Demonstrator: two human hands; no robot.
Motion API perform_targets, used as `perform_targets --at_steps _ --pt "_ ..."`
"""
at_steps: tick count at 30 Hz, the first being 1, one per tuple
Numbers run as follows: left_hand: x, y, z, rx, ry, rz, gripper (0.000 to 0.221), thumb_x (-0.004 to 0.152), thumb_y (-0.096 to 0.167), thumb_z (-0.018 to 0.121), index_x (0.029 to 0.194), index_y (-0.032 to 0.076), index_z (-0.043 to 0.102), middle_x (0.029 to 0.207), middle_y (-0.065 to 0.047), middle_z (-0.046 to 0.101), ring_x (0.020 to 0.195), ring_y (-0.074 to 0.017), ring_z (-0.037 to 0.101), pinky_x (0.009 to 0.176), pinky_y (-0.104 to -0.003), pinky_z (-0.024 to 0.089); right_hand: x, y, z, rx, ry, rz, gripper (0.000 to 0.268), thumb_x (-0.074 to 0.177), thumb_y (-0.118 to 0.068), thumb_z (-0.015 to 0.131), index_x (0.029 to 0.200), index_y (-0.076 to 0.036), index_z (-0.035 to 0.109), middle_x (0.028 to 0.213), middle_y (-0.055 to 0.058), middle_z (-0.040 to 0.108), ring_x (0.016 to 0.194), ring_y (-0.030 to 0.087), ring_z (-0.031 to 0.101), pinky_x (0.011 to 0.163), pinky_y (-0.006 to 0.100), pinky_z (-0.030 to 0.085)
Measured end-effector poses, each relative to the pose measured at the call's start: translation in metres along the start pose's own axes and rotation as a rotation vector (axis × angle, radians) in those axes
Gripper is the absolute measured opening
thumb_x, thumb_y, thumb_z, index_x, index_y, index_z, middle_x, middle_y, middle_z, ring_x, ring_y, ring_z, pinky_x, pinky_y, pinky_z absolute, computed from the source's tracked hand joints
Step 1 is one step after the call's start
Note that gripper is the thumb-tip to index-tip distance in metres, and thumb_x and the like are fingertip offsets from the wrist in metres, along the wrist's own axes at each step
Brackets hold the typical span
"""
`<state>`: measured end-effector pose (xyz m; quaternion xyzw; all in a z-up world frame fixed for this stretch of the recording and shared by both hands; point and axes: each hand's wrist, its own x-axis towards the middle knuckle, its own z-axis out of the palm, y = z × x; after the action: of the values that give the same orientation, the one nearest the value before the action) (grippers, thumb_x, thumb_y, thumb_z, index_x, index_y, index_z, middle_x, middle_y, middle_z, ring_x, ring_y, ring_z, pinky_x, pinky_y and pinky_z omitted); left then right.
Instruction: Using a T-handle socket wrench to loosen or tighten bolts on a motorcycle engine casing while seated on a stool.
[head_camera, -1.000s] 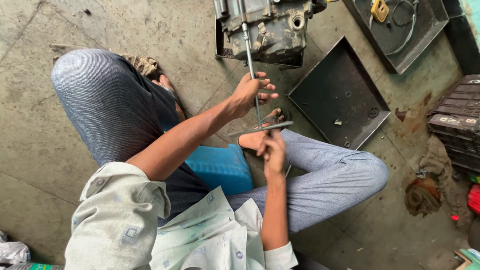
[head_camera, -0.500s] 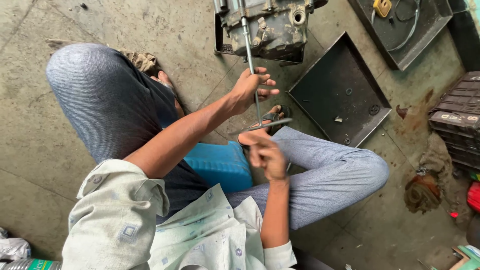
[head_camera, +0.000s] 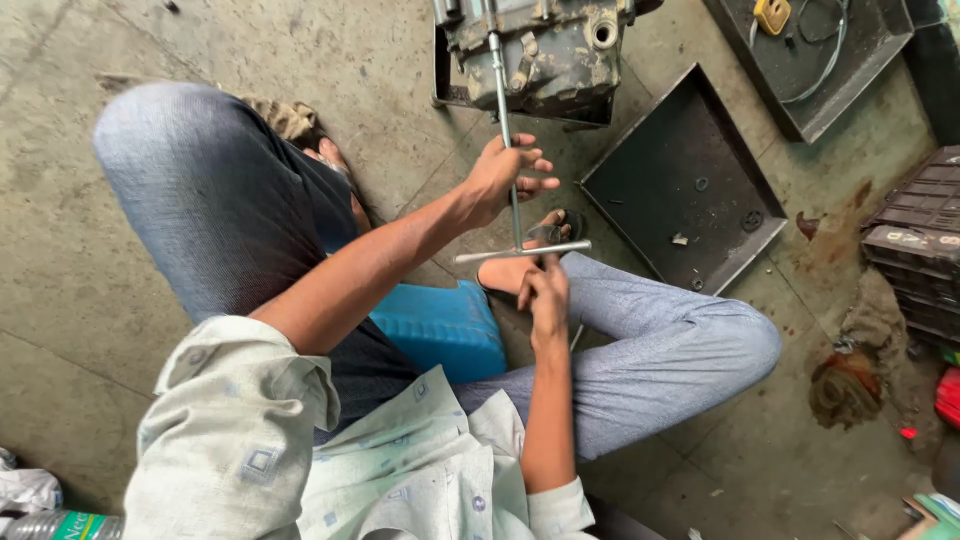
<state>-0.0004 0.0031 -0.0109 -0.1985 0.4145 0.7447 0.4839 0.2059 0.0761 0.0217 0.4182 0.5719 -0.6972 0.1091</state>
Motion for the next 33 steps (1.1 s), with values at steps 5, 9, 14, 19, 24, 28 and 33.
perform_targets --at_steps 5,9,14,19,24,28,33 --pt "-0.01 0.009 0.006 0.002 0.016 0.001 0.045 0.099 0.013 0.054 0.141 0.01 0.038 0.105 -0.01 0.069 0.084 -0.0241 0.076 0.07 -0.037 0.052 -0.028 -0.03 0.009 0.072 -0.492 -0.079 0.07 0.094 -0.013 0.048 0.162 -0.001 0.038 0.058 -0.001 0.05 0.048 0.004 0.041 0.044 0.015 0.03" --pt "-0.004 0.004 0.003 0.015 0.02 -0.006 0.045 0.098 0.012 0.053 0.141 0.011 0.038 0.105 -0.009 0.07 0.083 -0.0238 0.076 0.07 -0.037 0.052 -0.001 -0.005 0.0 -0.003 0.018 -0.071 0.065 0.087 -0.01 0.048 0.151 0.001 0.042 0.06 -0.002 0.052 0.047 0.007 0.047 0.042 0.019 0.03" --pt "-0.005 0.003 0.003 0.036 0.029 0.003 0.045 0.099 0.011 0.053 0.141 0.012 0.039 0.106 -0.008 0.07 0.086 -0.0226 0.076 0.07 -0.035 0.05 0.009 0.047 -0.029 -0.002 -0.491 -0.104 0.055 0.094 -0.002 0.051 0.148 0.014 0.055 0.07 0.004 0.056 0.056 0.01 0.047 0.048 0.02 0.033" --pt "-0.003 0.004 0.002 -0.003 0.01 -0.003 0.044 0.099 0.01 0.052 0.141 0.011 0.038 0.105 -0.01 0.069 0.085 -0.0245 0.076 0.069 -0.036 0.051 -0.003 -0.006 0.004 0.015 -0.183 -0.202 0.063 0.09 -0.005 0.043 0.152 0.001 0.049 0.057 -0.002 0.045 0.048 0.006 0.043 0.046 0.018 0.035" --pt "0.0 0.001 -0.002 -0.008 0.013 0.009 0.043 0.1 0.01 0.05 0.141 0.01 0.038 0.105 -0.01 0.07 0.085 -0.0249 0.076 0.069 -0.036 0.053 -0.014 -0.013 0.005 0.291 -0.422 -0.321 0.071 0.086 -0.002 0.047 0.155 -0.006 0.035 0.061 -0.002 0.048 0.048 0.008 0.045 0.046 0.025 0.038" --pt "0.01 -0.009 -0.008 0.031 0.007 0.027 0.042 0.101 0.01 0.049 0.141 0.01 0.04 0.102 -0.01 0.071 0.083 -0.0234 0.076 0.069 -0.036 0.052 0.004 0.0 -0.005 -0.013 -0.21 -0.169 0.068 0.09 -0.009 0.044 0.157 0.003 0.045 0.059 -0.003 0.047 0.049 0.004 0.041 0.043 0.017 0.026" --pt "0.014 -0.01 -0.007 0.043 0.015 0.052 0.036 0.104 0.016 0.046 0.14 0.01 0.043 0.099 -0.009 0.071 0.082 -0.0213 0.076 0.069 -0.034 0.056 -0.019 -0.014 0.02 0.143 -0.249 -0.314 0.061 0.089 -0.014 0.047 0.149 -0.006 0.043 0.056 -0.003 0.052 0.044 0.003 0.042 0.039 0.017 0.028"
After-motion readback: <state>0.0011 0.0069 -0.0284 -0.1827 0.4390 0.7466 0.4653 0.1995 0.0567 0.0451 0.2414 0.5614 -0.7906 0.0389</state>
